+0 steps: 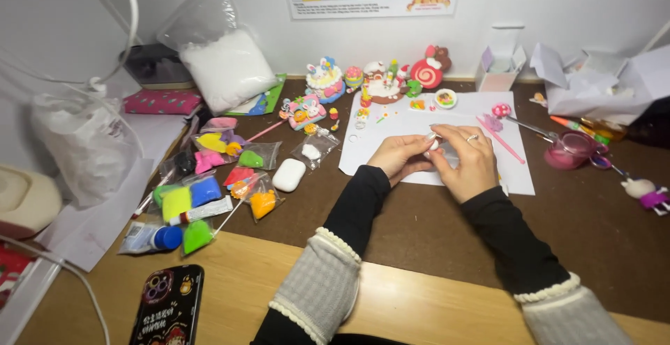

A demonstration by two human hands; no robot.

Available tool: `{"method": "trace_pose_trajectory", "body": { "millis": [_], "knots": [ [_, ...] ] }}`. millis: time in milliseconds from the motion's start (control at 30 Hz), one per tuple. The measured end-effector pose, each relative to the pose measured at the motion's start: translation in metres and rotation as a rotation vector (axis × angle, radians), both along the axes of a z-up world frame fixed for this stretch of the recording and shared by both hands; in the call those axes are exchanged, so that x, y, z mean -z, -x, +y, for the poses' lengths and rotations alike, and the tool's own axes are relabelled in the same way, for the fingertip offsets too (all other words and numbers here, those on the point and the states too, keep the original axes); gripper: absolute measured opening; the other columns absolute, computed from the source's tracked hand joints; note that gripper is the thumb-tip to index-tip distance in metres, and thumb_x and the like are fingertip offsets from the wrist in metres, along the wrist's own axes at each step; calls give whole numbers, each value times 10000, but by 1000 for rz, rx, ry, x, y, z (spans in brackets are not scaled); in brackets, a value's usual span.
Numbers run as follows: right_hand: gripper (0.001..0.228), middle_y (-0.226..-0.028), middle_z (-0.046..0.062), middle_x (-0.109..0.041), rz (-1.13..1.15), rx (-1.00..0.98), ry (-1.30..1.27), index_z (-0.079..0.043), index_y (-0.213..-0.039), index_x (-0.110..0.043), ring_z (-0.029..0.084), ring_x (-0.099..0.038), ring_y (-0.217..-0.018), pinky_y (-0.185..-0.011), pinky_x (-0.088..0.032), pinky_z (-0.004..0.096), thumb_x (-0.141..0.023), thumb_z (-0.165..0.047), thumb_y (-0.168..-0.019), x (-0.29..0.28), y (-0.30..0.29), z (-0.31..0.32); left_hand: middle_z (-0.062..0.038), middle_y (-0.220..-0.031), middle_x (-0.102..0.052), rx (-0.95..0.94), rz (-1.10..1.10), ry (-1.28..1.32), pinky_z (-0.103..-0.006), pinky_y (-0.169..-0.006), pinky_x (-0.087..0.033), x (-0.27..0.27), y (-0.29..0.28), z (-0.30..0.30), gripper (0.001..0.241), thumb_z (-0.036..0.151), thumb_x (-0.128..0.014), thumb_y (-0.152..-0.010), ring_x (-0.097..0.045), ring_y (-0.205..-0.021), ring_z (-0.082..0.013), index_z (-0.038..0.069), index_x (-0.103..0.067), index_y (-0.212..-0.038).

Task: Assembling small decorative clay elements into larger models on a workspace using hands and sculpting tools.

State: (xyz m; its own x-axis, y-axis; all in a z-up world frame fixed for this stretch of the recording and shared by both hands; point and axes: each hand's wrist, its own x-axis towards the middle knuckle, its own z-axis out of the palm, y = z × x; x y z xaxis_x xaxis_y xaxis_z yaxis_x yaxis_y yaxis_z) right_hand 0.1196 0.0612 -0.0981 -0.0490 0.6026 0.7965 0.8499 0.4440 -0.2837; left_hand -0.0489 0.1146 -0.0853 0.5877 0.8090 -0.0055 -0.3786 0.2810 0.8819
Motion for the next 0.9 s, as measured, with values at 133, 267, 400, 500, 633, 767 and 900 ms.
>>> {"method": "trace_pose_trajectory", "body": {
  "millis": [133, 267, 400, 500, 633, 767, 900],
  "knots": [
    [333, -1247, -41, -734, -12, 11, 14, -221, -1173, -765, 223, -648, -1115, -953, -462, 374, -833, -281, -853, 3, -5, -1, -165, -895, -719, 30, 31, 3, -361, -842, -638, 7, -3, 5, 354, 224, -776, -957, -737, -871, -215, -55, -711, -1164],
    [247, -1199, 16, -749, 6, -13, -6, -164, -1098, -770, 265, -670, -1082, -948, -492, 393, -822, -216, -862, -3, -6, 0, -174, -888, -719, 15, 40, -19, -355, -839, -642, 4, -6, 8, 353, 205, -760, -968, -733, -866, -215, -82, -700, -1163],
    [246, -1181, 20, -751, 43, -24, 12, -162, -1087, -775, 266, -684, -1069, -949, -506, 394, -828, -197, -848, -4, -2, -8, -165, -861, -731, -5, 42, -20, -313, -794, -658, 23, -11, 11, 303, 186, -747, -971, -748, -831, -202, -74, -710, -1122],
    [263, -1178, 18, -749, 45, -23, 8, -160, -1084, -774, 263, -685, -1071, -952, -507, 396, -831, -188, -829, 1, 0, -10, -173, -883, -728, 11, 67, -42, -312, -801, -656, 27, -9, 9, 327, 176, -740, -976, -743, -840, -208, -96, -692, -1151],
    [271, -1179, -6, -740, 14, -21, -16, -186, -1078, -776, 244, -675, -1073, -970, -499, 390, -820, -138, -815, 0, -1, -7, -170, -847, -737, 22, 32, -84, -295, -792, -654, 21, -8, 9, 286, 168, -749, -960, -754, -815, -203, -75, -713, -1104],
    [265, -1166, 16, -744, 28, -29, -19, -171, -1059, -773, 262, -682, -1076, -970, -504, 400, -806, -123, -801, -4, -4, -5, -188, -857, -742, 46, 39, -83, -317, -788, -660, 22, -11, 15, 273, 188, -747, -969, -759, -826, -231, -66, -723, -1066],
    [267, -1165, 2, -744, 37, -25, -29, -171, -1040, -775, 246, -686, -1063, -966, -508, 384, -838, -135, -782, 5, -8, -2, -163, -869, -746, 109, 81, -76, -325, -799, -653, 0, -3, -1, 294, 252, -737, -981, -764, -839, -236, -42, -742, -1001]
  ]
}}
